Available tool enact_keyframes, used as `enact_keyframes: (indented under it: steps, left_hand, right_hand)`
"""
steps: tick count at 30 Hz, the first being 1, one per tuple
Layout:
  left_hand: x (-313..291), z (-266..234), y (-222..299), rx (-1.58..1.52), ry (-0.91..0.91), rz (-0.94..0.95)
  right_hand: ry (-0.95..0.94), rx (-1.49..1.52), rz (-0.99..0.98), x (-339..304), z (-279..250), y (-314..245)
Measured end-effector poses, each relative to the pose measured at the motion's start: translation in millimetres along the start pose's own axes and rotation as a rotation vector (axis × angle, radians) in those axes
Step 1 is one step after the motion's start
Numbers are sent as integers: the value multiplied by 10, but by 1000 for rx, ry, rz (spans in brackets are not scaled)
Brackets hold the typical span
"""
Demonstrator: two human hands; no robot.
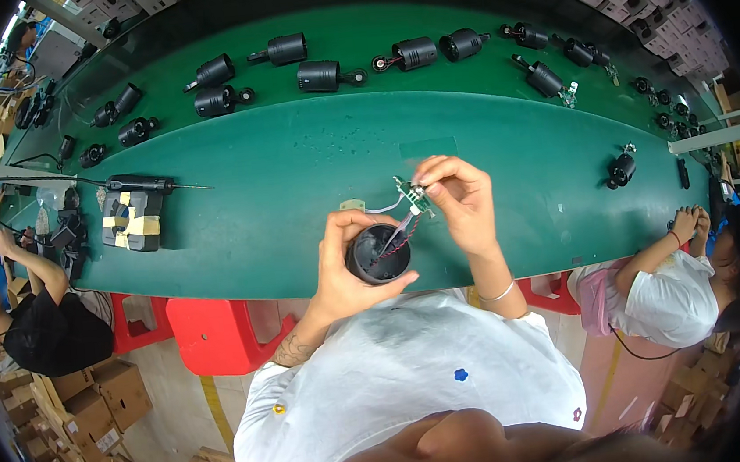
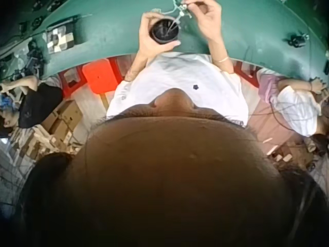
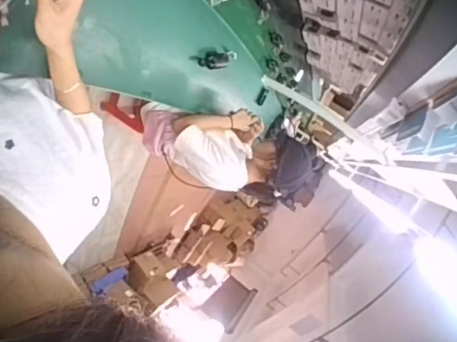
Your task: Assembling electronic circuit boards into black cylindrical housings at a factory workbench.
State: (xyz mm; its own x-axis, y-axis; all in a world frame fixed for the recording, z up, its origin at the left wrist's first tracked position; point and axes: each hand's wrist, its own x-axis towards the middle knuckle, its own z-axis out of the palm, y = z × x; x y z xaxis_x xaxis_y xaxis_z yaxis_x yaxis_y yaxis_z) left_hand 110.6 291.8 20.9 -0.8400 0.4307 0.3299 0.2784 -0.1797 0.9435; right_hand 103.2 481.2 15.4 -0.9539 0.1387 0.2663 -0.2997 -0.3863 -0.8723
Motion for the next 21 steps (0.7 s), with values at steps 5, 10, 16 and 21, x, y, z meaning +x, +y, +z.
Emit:
enact_keyframes:
  steps: [5, 10, 16, 21]
  left_hand:
    - [7, 9, -54, -582, -34, -78]
    - [-14, 247, -56, -749, 226, -29]
    - [-47, 110, -322, -1287, -77, -185]
    - [-76, 93, -502, -1628, -519, -176]
  right_hand:
    - [62, 190, 88, -12, 100, 110]
    - [65, 579, 315, -25, 232, 85]
    - [-71, 897, 307, -4, 261, 228]
    - [-360, 1229, 248, 28, 114, 287]
